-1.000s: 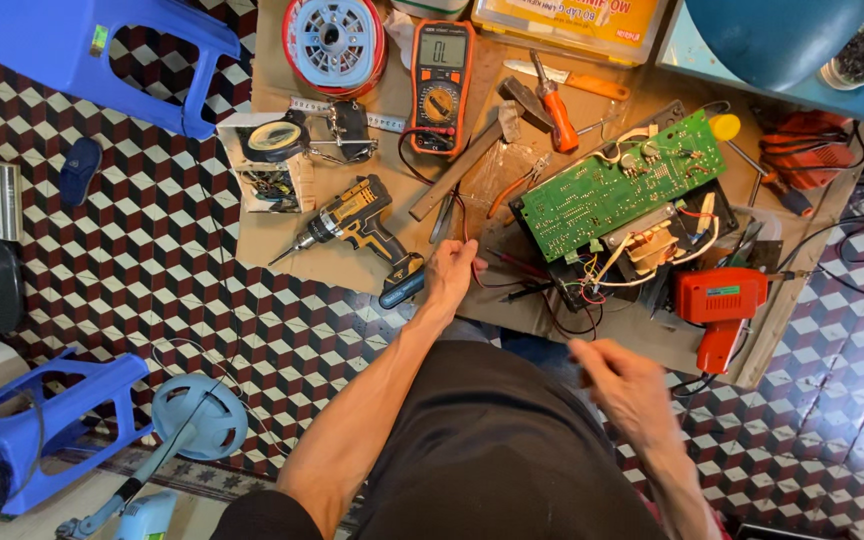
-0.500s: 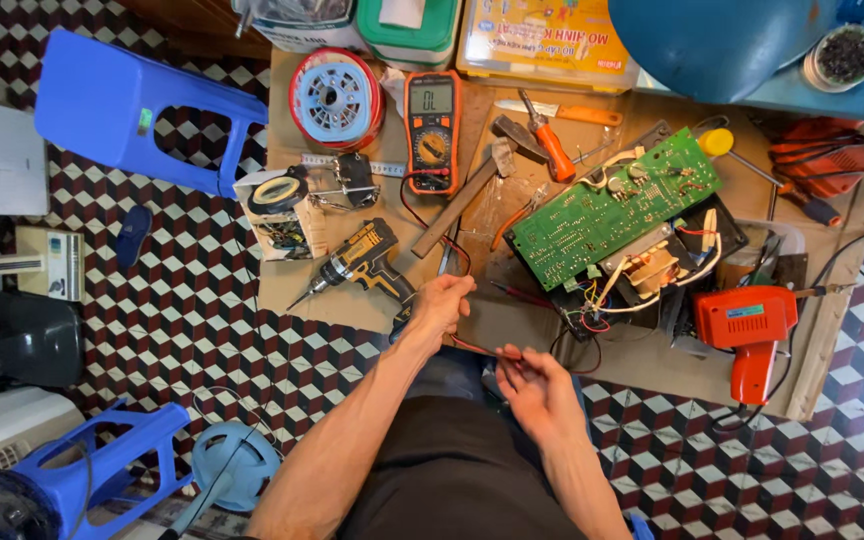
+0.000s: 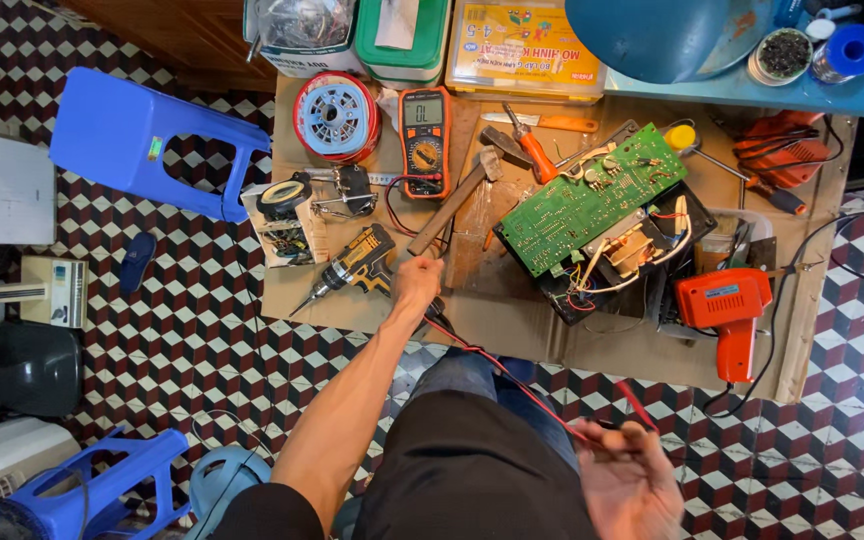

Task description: The person repairs a green circuit board by hand, using a heat gun to apply heat to specific components and a multimeter to test electrical continuity. The person repeatedly flips the board and adjusts components while working at a cluttered electronics workbench.

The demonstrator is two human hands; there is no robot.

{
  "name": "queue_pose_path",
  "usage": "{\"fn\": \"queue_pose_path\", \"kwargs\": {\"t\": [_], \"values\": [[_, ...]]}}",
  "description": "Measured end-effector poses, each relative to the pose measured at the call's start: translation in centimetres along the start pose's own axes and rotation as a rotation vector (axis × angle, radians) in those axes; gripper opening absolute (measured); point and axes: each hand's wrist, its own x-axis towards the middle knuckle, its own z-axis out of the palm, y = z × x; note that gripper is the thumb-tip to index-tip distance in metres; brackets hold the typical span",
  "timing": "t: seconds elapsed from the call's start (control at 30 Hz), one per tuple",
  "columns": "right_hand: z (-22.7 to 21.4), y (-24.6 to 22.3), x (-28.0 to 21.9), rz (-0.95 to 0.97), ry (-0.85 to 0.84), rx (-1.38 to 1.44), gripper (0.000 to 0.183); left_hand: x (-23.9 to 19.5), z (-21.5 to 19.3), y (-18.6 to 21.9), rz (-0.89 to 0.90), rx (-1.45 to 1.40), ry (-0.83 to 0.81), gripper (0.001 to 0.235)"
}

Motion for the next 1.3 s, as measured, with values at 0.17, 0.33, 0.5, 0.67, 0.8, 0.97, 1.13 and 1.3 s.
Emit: {"fn": "queue_pose_path", "kwargs": {"t": [0.17, 0.33, 0.5, 0.67, 0.8, 0.97, 1.13, 1.3], "values": [[-5.8, -8.5, -1.9, -0.234, -0.310, -0.142, 0.038, -0.2, -0.2, -0.1, 0.057, 0.027, 0.025, 0.027], [-2.9, -15.6, -2.5, -0.279, -0.310, -0.294, 0.034, -2.6, -1.3, 1.2, 0.191, 0.148, -0.006, 0.027], [5.9, -7.2, -1.4, 0.132, 0.039, -0.881, 0.040, -4.6, -3.6, 3.3, 0.418, 0.196, 0.108, 0.035], [13.1, 1.6, 1.5, 0.287, 0.181, -0.799, 0.044, 3.4, -3.6, 9.4, 0.399, -0.088, 0.283, 0.032], [13.7, 1.8, 3.3, 0.293, 0.139, -0.786, 0.044, 9.6, -1.6, 11.5, 0.377, -0.125, 0.440, 0.030], [13.3, 0.2, 5.7, 0.309, 0.214, -0.870, 0.044, 10.5, -1.2, 12.7, 0.196, -0.162, 0.367, 0.032], [15.1, 0.5, 7.4, 0.275, 0.245, -0.937, 0.044, 10.1, -2.6, 13.9, 0.129, -0.078, 0.344, 0.036], [16.8, 0.7, 8.3, 0.279, 0.260, -1.006, 0.044, 11.2, -2.7, 14.9, 0.129, 0.016, 0.303, 0.027]]}}
